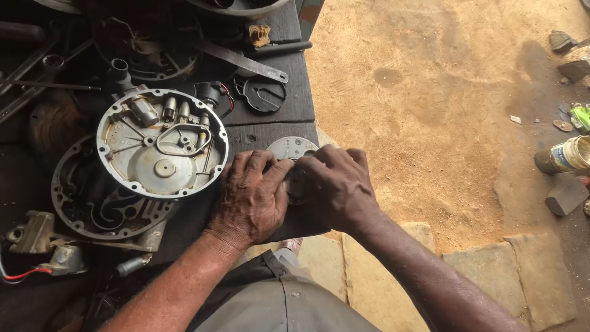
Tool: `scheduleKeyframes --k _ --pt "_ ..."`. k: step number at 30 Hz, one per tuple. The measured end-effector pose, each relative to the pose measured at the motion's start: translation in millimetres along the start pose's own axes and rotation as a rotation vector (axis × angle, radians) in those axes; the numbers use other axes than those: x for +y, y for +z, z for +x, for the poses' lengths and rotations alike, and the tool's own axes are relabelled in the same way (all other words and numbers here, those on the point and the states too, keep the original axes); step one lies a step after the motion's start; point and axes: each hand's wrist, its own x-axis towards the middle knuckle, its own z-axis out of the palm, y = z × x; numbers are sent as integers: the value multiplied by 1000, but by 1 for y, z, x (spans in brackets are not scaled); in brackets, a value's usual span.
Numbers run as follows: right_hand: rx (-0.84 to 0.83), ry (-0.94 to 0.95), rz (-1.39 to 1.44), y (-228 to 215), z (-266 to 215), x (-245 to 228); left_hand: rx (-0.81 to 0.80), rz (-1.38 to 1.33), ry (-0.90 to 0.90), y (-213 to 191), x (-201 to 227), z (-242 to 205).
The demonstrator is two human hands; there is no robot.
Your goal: The person uses a hacksaw blade to pry a small metal plate from a mechanical component before lifting out a spiral spring. They place these parts into a metal bowl and then use a screwdriver to remove a second plate from the component.
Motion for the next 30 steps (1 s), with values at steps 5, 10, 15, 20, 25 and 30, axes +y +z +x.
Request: scheduleKeyframes --k 5,10,15,20,25,30 --pt "202 -92 191 7 -13 2 6 -7 -1 -3 2 2" --pt "111 -68 128 -2 -10 1 8 13 22 -3 2 1" --pt "142 -66 188 -2 -9 5 -37 94 -7 -3 5 6" --pt "352 317 652 17 -33 -4 4 53 -15 1 5 5" --pt "441 244 502 26 -42 -18 32 61 43 3 2 -1" --pt "440 266 483 27 -37 -26 -3 57 70 5 0 -3"
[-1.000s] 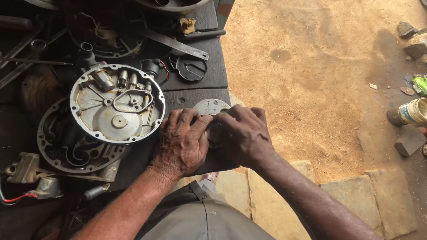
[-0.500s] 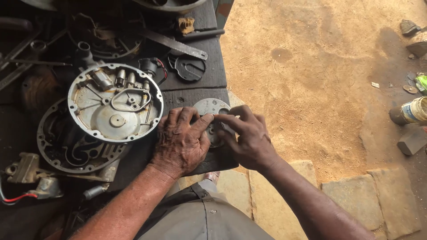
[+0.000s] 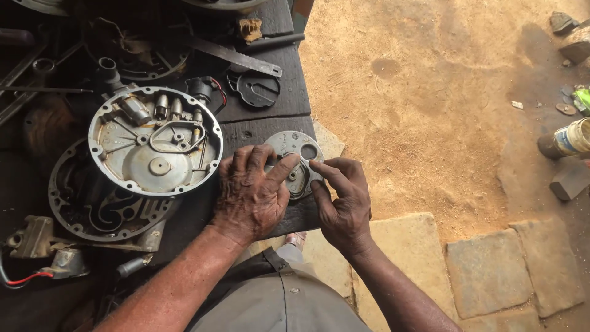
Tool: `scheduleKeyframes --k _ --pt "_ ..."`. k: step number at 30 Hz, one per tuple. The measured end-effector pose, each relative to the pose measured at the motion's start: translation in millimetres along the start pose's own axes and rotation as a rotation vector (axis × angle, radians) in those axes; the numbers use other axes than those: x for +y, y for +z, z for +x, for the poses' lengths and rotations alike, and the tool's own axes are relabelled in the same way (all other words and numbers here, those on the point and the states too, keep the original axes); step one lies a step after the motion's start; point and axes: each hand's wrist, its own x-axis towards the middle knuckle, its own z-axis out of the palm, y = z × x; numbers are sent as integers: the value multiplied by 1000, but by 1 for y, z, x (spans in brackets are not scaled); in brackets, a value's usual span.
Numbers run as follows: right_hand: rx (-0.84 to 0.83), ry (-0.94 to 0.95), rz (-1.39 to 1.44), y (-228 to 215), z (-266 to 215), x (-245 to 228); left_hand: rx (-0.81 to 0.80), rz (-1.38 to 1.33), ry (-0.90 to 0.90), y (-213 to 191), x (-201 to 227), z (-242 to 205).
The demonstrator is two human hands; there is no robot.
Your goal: The person uses a hacksaw blade to pry a small metal plate from a mechanical component before lifting out a spiral spring. They place these parts into a metal bowl and then use a screwdriver to remove a second plate from the component.
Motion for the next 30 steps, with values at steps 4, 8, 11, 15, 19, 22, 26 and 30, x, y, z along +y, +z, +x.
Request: scheduleKeyframes --k 4,8,11,15,19,22,26,30 --pt "-17 3 -12 2 -1 -1 -64 57 11 2 -1 1" --pt "-29 39 0 4 -2 -1 -87 51 1 3 -2 1" --pt "-40 70 -14 5 -4 -2 -87 59 -5 4 -3 0" --pt "-24 -30 -195 3 -3 -6 -104 50 -11 3 -2 1" --pt "-82 -224 -508 -6 3 -16 -95 44 2 1 -2 3" --pt "-137 -299 -639 -11 5 -29 -115 38 5 -1 -3 3" --pt "-240 -329 -787 -9 11 -32 -92 15 37 -2 -4 2" --pt "-164 -291 -508 -10 1 -28 -16 -47 22 -3 -3 8"
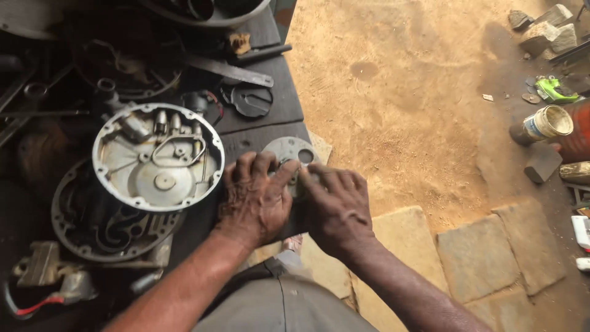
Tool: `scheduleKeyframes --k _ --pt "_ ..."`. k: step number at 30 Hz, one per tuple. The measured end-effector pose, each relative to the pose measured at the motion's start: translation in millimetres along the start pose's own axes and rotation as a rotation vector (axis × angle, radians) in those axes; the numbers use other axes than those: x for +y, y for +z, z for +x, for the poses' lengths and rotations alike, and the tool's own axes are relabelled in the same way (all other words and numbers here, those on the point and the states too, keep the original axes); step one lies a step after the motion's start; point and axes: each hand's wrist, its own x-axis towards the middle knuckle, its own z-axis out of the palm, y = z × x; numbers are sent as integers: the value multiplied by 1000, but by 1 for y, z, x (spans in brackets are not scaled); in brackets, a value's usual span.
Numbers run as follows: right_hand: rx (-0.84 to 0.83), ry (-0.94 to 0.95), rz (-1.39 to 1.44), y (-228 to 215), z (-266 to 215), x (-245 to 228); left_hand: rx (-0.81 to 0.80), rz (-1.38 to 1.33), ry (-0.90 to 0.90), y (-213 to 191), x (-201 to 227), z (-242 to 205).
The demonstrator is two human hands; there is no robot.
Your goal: The person uses a hacksaw blade to pry a small metal plate from a mechanical component before lifting out a spiral spring. They place these parts into a metal bowl and then use a screwdriver to remove a second plate from the component.
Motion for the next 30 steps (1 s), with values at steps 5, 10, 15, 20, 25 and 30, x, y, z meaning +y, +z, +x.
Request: scheduleKeyframes --k 5,10,15,20,25,30 --pt "57 249 376 13 -13 3 23 -92 -29 -2 -9 -3" --pt "-13 159 154 4 2 3 15 -95 -33 -8 -5 -1" --pt "-93 270 219 7 10 8 16 -81 -52 -6 -6 0" --pt "57 243 529 6 -14 11 14 -230 -97 -3 -12 -7" --pt "10 183 268 6 -10 15 48 -208 -103 -10 -10 -14" --pt "-20 51 139 5 15 24 11 -128 -107 -11 -1 -15"
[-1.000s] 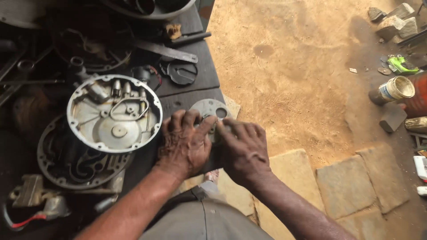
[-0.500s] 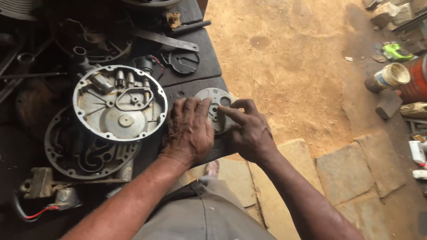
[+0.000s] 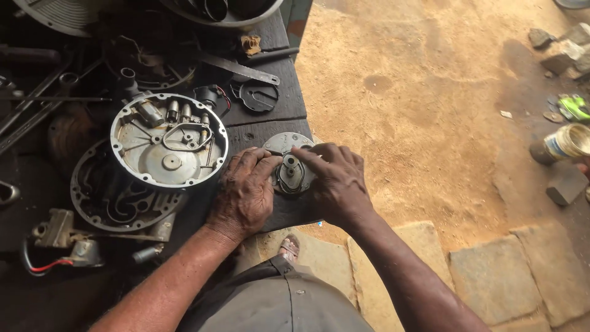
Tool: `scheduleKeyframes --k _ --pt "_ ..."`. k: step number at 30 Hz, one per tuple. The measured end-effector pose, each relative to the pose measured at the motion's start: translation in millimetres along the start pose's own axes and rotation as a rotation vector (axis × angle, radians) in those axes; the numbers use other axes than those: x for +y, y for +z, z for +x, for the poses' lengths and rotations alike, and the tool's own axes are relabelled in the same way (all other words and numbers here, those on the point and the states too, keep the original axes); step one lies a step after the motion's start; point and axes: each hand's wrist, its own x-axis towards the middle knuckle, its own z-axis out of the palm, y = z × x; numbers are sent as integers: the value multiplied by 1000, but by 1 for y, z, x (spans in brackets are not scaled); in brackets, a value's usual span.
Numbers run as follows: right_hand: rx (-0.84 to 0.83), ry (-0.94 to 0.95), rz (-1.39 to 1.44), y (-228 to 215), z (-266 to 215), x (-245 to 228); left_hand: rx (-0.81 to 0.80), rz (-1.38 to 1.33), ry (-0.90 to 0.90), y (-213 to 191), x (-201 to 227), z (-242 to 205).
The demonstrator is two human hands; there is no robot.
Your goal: The person uses a hacksaw blade to pry a small metal plate from a mechanical component before lifting out a spiral spring. They place these parts into a metal bowl and then use a screwdriver to remove a second plate from the component.
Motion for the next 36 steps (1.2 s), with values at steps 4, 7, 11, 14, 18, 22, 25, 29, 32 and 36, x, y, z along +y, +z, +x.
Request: scheduleKeyframes --k 4,7,11,14,18,22,25,29,32,36 --pt "-121 -53 -103 -9 13 -5 75 36 20 1 1 0" --pt "-162 -117 -159 -14 13 -3 106 -5 23 2 2 0" --pt "-198 -159 -211 -13 10 3 95 -17 19 -1 6 -4" --pt "-215 -167 -223 -10 12 5 75 70 47 -1 7 -1" --pt "-206 -184 -220 -10 9 7 52 154 68 2 9 0" --pt "-197 -177 -218 -9 8 7 49 194 60 6 8 -1" --pt "-193 -177 -188 -9 7 7 58 215 87 8 7 -3" --pt "-188 -180 -183 -8 8 8 66 244 131 6 8 -1" --pt "-200 -172 -220 -9 9 6 -10 230 74 1 11 6" --pt "-262 -171 -237 -13 12 1 -35 267 131 -5 13 6"
